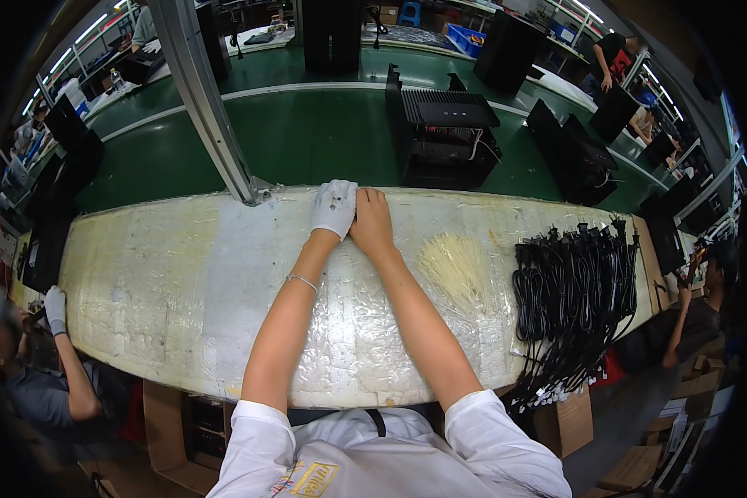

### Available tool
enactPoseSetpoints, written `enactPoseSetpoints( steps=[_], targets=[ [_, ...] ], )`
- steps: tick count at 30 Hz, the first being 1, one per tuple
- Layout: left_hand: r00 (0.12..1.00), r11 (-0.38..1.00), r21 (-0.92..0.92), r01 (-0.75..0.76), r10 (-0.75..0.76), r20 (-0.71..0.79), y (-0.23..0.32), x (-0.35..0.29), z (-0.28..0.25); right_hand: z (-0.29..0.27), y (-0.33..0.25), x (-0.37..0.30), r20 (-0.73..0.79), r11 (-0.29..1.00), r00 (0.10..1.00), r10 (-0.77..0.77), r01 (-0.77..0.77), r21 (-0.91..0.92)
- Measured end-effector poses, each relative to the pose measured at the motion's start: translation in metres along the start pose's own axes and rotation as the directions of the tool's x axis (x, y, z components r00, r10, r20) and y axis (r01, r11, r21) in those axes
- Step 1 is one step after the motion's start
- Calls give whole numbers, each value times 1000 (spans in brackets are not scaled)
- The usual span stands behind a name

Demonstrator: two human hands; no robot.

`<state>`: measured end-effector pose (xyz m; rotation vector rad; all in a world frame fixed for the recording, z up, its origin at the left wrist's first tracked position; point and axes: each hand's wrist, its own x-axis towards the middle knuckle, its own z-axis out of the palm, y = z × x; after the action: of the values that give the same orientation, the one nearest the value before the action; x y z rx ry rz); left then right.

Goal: Assemble electronic components and wire bundles into a plastic housing on a production line.

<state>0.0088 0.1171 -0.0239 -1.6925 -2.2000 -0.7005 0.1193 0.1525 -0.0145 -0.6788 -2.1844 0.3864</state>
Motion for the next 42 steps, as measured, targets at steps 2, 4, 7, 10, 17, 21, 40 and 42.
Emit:
enactPoseSetpoints(
  steps=[2,4,7,10,17,21,40,42],
  targets=[
    [1000,1000,-11,-14,13,-23,0,0,1,0,1,0,2,1000,1000,3,-3,-5],
    [1000,1000,-7,-15,15,-21,3,1,3,-1,4,0,3,1000,1000,8,-8,-14],
    [999,1000,-13,-6,6,-33,2,2,5,-2,3,2,8,1000,1000,5,-5,-9],
    [1000,999,-33,-5,4,-29,5,5,6,-3,7,2,0,1000,1000,10,-10,-2],
    [986,914,-396,85,-135,-99,10,11,-15,3,11,0,7,995,1000,-26,25,96],
    [895,810,-585,36,-286,-342,38,26,-79,5,23,-4,47,988,988,-151,149,42],
    [142,517,-227,825,-578,-803,-236,-275,-283,-23,-178,-49,271,864,860,-432,308,399],
    [98,483,-314,818,-654,-750,-234,-270,-278,-27,-184,-57,296,864,848,-439,308,399]
  ],
)
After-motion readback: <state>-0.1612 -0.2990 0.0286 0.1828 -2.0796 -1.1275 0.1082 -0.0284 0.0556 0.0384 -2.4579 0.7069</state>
